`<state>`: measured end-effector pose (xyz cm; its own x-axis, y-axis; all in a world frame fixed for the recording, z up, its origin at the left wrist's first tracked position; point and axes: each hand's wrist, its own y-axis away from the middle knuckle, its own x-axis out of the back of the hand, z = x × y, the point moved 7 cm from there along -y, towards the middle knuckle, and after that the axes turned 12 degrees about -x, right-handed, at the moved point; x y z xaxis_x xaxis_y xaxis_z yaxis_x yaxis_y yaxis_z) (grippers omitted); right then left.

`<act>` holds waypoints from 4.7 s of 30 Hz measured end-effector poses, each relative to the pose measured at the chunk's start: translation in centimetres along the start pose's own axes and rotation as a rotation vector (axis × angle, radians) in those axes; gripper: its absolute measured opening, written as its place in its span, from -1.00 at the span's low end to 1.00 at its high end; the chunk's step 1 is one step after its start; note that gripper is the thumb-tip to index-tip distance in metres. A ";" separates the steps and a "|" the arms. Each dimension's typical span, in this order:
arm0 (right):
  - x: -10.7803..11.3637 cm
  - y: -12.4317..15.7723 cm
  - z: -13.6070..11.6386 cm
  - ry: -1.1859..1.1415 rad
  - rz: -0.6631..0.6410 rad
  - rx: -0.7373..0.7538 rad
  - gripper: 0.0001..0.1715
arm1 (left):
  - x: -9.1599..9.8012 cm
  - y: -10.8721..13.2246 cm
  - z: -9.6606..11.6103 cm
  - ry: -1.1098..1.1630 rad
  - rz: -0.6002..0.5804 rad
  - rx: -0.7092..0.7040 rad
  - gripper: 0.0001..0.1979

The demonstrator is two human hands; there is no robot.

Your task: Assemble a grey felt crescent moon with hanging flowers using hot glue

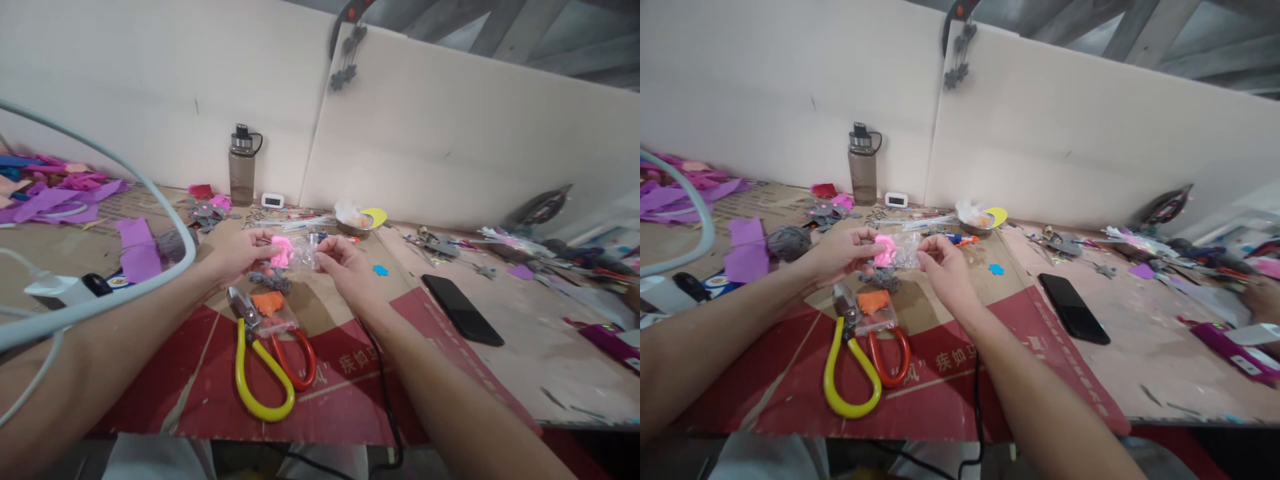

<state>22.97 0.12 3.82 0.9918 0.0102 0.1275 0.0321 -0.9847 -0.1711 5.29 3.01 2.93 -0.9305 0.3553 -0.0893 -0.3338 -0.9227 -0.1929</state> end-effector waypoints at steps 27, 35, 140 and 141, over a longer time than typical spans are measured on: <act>-1.9 0.1 0.2 0.151 -0.105 0.100 -0.80 | -1.4 0.6 -1.6 0.004 -0.042 0.088 -0.79; -1.5 0.2 0.0 0.236 0.003 0.174 -0.83 | -1.4 0.6 -2.0 0.019 -0.049 0.117 -0.86; 1.4 -1.6 1.3 -0.178 -0.059 -0.232 -0.67 | -1.0 0.6 -1.3 -0.104 -0.005 0.035 -0.77; 1.4 -1.5 1.3 -0.203 -0.055 -0.241 -0.66 | -1.0 0.5 -1.5 -0.192 -0.007 0.036 -0.76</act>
<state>24.50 1.87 3.01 0.9946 0.0750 -0.0718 0.0800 -0.9943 0.0701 6.29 2.37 1.40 -0.9387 0.3297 0.1006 -0.3423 -0.9263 -0.1576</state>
